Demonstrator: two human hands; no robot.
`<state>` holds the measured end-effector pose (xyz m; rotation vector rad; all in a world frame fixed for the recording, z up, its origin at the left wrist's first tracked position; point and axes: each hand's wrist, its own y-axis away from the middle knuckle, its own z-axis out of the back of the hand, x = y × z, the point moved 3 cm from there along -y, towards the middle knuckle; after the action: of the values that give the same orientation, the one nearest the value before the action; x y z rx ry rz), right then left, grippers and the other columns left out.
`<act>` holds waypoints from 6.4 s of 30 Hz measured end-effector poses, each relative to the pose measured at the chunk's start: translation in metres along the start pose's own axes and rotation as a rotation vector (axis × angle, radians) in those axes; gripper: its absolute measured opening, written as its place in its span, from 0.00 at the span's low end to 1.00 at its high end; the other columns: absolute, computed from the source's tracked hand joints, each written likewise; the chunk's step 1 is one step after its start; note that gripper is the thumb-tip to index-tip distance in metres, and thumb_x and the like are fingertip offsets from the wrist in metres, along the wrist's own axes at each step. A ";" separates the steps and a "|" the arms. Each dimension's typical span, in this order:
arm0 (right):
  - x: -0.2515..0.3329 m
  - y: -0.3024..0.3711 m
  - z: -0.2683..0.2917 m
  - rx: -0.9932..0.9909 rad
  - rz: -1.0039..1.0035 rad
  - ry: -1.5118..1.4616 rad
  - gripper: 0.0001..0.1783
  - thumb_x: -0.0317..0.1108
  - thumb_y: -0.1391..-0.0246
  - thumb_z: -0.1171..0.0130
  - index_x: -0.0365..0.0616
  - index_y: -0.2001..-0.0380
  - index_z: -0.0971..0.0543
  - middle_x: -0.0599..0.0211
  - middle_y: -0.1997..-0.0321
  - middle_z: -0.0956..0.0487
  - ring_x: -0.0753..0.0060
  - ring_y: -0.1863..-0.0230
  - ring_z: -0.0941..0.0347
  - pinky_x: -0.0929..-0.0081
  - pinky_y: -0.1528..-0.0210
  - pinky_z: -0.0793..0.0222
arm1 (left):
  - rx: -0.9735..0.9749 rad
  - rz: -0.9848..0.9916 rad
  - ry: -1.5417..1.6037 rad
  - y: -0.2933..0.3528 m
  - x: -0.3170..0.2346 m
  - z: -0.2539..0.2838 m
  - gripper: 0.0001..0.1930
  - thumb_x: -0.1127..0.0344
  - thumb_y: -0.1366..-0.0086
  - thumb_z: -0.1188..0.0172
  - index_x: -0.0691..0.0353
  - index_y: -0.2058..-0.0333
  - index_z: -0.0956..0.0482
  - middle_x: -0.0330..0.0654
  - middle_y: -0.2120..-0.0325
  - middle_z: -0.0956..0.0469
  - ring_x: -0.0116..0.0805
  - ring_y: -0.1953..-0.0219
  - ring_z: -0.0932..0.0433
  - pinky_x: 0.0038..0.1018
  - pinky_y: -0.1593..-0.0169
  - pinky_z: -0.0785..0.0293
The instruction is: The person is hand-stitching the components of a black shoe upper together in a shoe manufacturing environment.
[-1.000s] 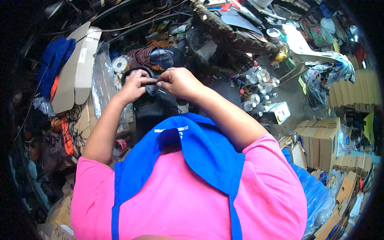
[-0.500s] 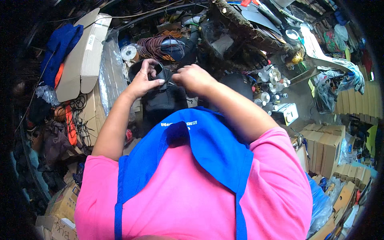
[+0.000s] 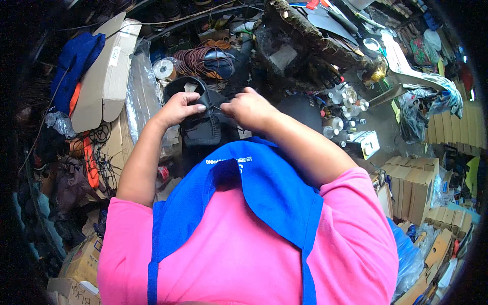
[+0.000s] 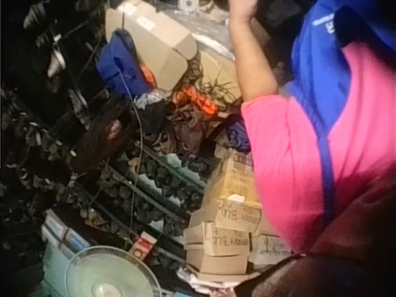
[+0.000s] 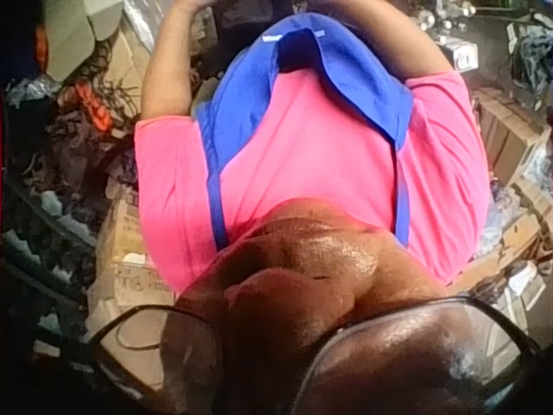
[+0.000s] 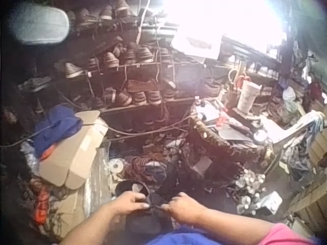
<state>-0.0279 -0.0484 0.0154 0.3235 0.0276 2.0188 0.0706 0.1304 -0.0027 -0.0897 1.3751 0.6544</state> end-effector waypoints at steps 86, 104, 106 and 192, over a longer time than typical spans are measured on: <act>-0.029 -0.012 0.050 -0.742 -0.367 -0.829 0.09 0.33 0.47 0.43 0.43 0.63 0.21 0.64 0.70 0.20 0.71 0.68 0.23 0.75 0.67 0.29 | -0.599 -0.305 -0.155 0.082 -0.088 0.007 0.09 0.71 0.43 0.38 0.69 0.65 0.22 0.41 0.72 0.25 0.25 0.69 0.27 0.21 0.65 0.32; -0.061 0.023 0.013 -0.540 -0.415 -1.494 0.16 0.31 0.43 0.47 0.42 0.51 0.26 0.70 0.68 0.24 0.81 0.67 0.29 0.79 0.60 0.31 | -0.296 -0.002 0.185 0.025 0.006 -0.004 0.10 0.70 0.46 0.36 0.63 0.67 0.27 0.30 0.72 0.29 0.18 0.67 0.33 0.18 0.61 0.34; -0.039 0.013 0.005 -0.324 -0.330 -1.266 0.12 0.29 0.43 0.47 0.41 0.57 0.22 0.73 0.68 0.24 0.83 0.67 0.29 0.81 0.60 0.32 | -0.263 -0.011 0.205 0.029 0.003 0.000 0.10 0.70 0.46 0.36 0.62 0.67 0.28 0.31 0.72 0.28 0.18 0.67 0.32 0.18 0.61 0.34; -0.017 -0.011 -0.046 0.008 -0.223 -1.523 0.05 0.31 0.49 0.39 0.43 0.69 0.21 0.83 0.76 0.27 0.90 0.74 0.37 0.86 0.71 0.41 | 0.278 -0.140 -0.150 -0.007 -0.032 0.009 0.17 0.70 0.51 0.41 0.61 0.59 0.21 0.40 0.67 0.27 0.33 0.59 0.28 0.27 0.50 0.34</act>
<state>-0.0221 -0.0526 -0.0342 1.6637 -0.8197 1.1276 0.0800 0.1167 0.0267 0.0829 1.2895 0.3421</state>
